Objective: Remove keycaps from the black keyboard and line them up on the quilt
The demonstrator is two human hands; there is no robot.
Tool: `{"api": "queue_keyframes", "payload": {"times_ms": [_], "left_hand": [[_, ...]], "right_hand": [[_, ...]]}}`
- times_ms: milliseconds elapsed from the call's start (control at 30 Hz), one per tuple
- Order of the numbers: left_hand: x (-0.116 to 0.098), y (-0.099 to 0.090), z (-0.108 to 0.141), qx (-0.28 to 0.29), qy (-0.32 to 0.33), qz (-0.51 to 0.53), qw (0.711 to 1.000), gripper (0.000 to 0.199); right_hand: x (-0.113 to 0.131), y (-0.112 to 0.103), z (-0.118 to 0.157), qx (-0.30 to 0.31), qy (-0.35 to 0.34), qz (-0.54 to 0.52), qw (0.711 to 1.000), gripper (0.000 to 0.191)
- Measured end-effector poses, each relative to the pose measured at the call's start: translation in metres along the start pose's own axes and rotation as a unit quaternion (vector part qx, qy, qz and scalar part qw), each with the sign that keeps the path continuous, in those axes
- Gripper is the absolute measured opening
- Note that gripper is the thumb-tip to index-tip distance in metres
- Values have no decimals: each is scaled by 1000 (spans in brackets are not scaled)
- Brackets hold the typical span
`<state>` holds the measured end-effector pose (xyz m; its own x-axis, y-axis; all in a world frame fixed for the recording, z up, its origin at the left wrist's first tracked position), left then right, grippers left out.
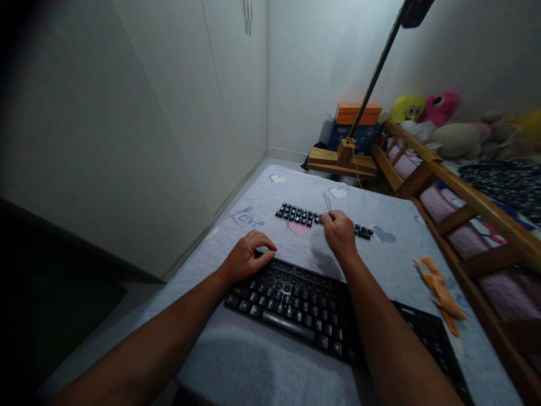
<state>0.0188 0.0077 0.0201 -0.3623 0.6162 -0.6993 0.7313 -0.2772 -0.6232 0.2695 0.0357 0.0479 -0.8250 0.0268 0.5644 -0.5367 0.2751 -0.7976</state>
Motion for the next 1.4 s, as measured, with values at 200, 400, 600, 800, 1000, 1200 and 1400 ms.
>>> {"api": "queue_keyframes", "payload": {"times_ms": [200, 400, 600, 800, 1000, 1200, 1400], "left_hand": [[1, 1, 0, 9, -5, -3, 1000, 6], [1, 2, 0, 16, -8, -5, 1000, 7], [2, 2, 0, 18, -18, 0, 1000, 7], [7, 3, 0, 19, -31, 13, 999, 9], [6, 3, -1, 21, -34, 14, 999, 9], [6, 2, 0, 23, -41, 13, 999, 10], [5, 1, 0, 24, -39, 8, 999, 10]], "right_hand": [[15, -40, 46, -5, -8, -192, 981, 37], [28, -50, 109, 123, 24, -181, 976, 33], [33, -35, 150, 181, 12, -127, 975, 28], [41, -17, 157, 196, -12, -100, 975, 18], [39, -8, 160, 193, -2, -83, 978, 15], [39, -3, 162, 185, -9, -74, 980, 15], [42, -2, 163, 180, -44, -62, 981, 11]]}}
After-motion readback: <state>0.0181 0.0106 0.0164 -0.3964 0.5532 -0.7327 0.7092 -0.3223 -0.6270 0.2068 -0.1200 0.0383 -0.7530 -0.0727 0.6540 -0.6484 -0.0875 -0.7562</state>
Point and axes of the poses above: each hand's wrist, its own z-axis away from the middle knuckle, its own y-axis out of the palm, x = y × z, the point moved 3 cm from there along -z, towards the middle knuckle, and after that the axes turned 7 degrees about x, right-handed, at the moved point
